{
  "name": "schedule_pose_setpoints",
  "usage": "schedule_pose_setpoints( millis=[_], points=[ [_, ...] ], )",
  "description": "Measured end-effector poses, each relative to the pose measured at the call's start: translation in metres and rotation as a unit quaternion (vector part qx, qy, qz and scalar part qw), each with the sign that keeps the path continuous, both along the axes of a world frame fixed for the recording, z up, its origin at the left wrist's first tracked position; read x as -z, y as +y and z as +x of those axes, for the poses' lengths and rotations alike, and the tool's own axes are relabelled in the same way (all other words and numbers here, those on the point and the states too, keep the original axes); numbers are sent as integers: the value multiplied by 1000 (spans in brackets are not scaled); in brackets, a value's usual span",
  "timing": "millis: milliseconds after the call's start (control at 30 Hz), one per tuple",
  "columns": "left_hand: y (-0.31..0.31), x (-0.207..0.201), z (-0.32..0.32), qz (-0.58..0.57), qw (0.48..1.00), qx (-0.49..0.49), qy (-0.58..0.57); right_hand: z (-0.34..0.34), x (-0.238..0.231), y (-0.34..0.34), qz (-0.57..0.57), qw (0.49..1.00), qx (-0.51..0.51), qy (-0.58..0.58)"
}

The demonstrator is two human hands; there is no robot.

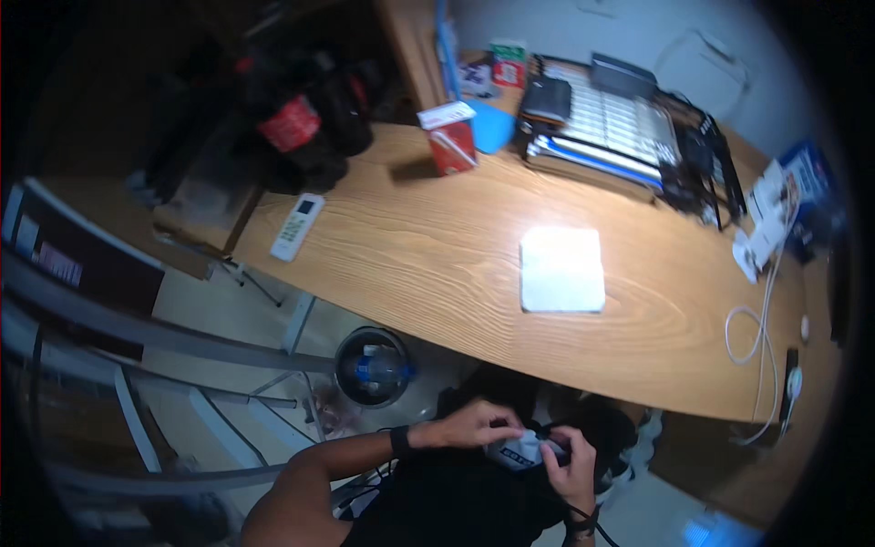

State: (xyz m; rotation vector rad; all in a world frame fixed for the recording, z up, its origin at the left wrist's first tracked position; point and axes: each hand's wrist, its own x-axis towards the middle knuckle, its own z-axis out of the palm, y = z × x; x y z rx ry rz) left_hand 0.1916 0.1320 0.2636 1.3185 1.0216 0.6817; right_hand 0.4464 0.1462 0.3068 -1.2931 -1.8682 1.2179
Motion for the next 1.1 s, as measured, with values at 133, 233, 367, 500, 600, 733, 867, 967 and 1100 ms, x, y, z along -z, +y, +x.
schedule_pose_setpoints(
  millis=[133, 233, 367, 500, 600, 733, 867, 967, 1100],
  points=[
    [-5, 4, -2, 71, 997, -4, -10, -2, 15, 4, 21, 999, -48, 7],
    [-3, 3, -2, 71, 997, -8, -10, -4, 23, 1, 38, 998, -43, 20],
    [0, -10, -4, 87, 996, 6, 17, -4, 26, 1, 46, 998, -41, 6],
    [2, 1, -4, 169, 985, 14, 14, -15, 6, 4, 75, 995, -58, -35],
    [2, 5, -4, 220, 975, -1, 29, -17, 14, 2, 51, 998, -48, -1],
    [1, 1, -1, 284, 954, -2, 100, -21, -14, 1, 21, 998, -62, -21],
    [1, -8, 1, 326, 922, 31, 208, -20, -8, 2, 17, 998, -66, -8],
    [0, -7, 4, 313, 918, 51, 237, -23, -11, 4, 10, 997, -72, -12],
    [-1, -7, 7, 316, 920, 49, 228, -21, -10, 5, 4, 996, -75, -46]
  ],
)
